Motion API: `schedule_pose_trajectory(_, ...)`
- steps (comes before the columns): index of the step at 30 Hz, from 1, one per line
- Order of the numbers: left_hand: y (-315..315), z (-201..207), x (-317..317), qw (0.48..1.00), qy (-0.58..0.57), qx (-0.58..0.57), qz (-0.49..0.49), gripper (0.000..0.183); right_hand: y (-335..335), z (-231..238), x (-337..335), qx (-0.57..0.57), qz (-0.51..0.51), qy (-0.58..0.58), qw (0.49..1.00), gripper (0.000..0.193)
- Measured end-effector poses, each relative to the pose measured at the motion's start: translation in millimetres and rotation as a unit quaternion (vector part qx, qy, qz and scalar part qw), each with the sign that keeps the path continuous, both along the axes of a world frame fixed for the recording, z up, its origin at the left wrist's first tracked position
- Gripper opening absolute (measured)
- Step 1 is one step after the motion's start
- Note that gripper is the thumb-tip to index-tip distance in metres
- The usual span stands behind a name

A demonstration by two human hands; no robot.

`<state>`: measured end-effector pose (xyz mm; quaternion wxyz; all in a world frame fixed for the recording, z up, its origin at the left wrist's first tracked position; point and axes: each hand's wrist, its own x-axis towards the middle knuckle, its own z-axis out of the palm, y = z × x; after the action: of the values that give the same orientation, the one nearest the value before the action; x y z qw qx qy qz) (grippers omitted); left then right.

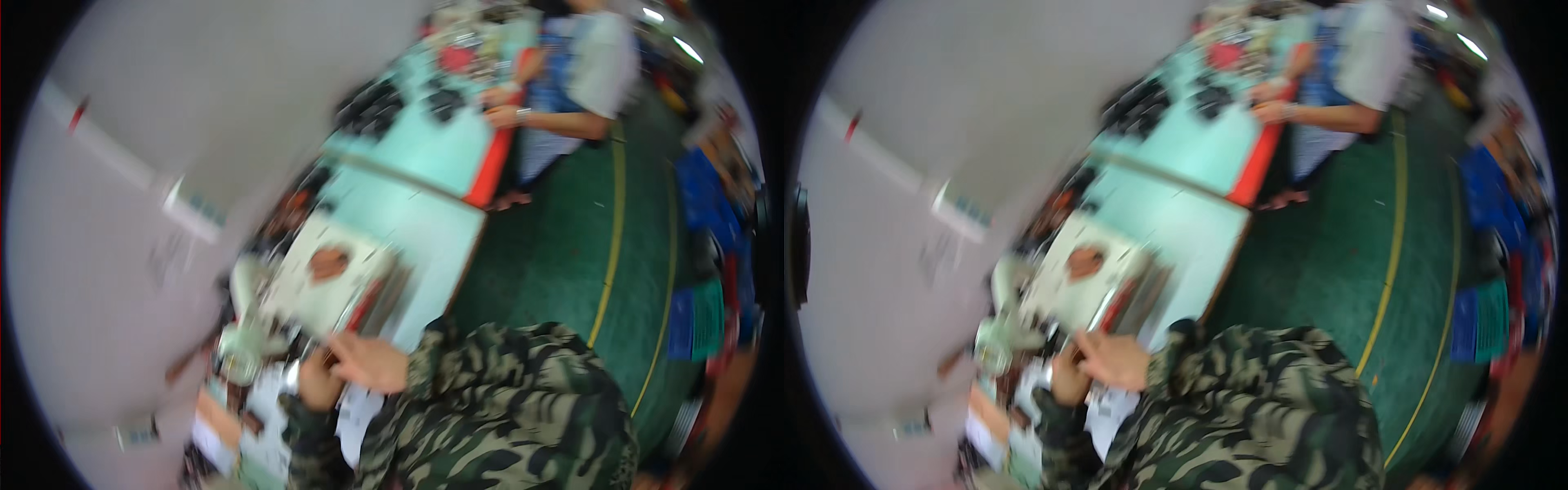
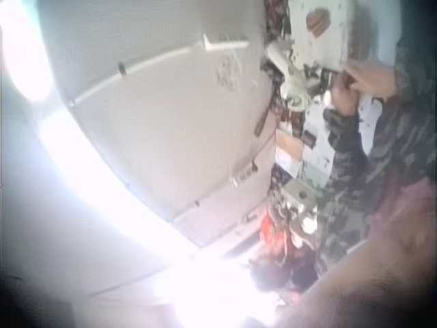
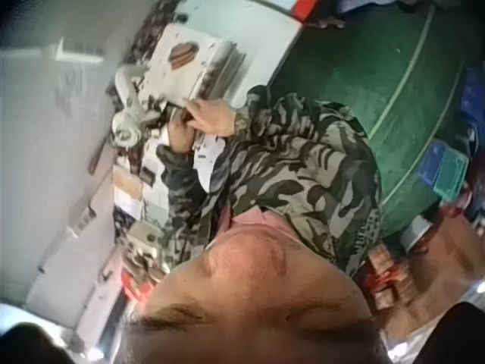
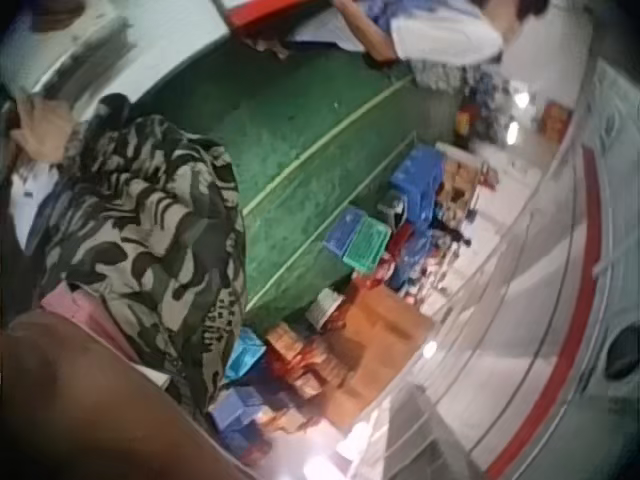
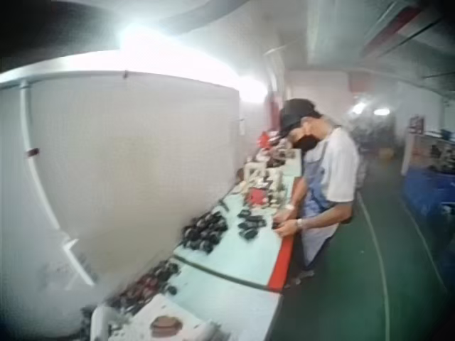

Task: The person feeds leather pieces through a skiving machine to bevel their edges, places the processed pieces onto the machine surface, and organizes bundles of leather pieces by hand on the table.

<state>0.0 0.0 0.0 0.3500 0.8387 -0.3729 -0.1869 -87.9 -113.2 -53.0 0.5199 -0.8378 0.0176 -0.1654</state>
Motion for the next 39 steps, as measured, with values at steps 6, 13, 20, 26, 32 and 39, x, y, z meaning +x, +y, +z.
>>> schedule_pose_trajectory(6,-14,-49,-44,0.985,0.085,0.019,0.148,0.027,-66,-26,12,0.068,0.192,-0.047,0.978,0.027)
schedule_pose_trajectory(13,19,-83,-83,0.736,0.565,-0.291,0.235,0.051,-70,-39,18,0.33,0.236,0.283,0.869,0.021)
schedule_pose_trajectory(20,19,-106,-84,0.757,0.486,-0.306,0.31,0.048,-62,-53,33,0.16,0.236,0.209,0.935,0.014)
schedule_pose_trajectory(26,45,-93,-55,0.764,0.563,-0.179,0.261,0.039,-67,-53,44,0.026,0.327,0.282,0.902,0.016)
schedule_pose_trajectory(32,58,-100,-49,0.802,0.509,-0.047,0.31,0.036,-82,-49,47,-0.035,0.296,0.163,0.941,0.019)
schedule_pose_trajectory(39,24,-102,-42,0.714,0.626,-0.154,0.275,0.035,-76,-58,43,-0.258,0.265,0.041,0.928,0.02)
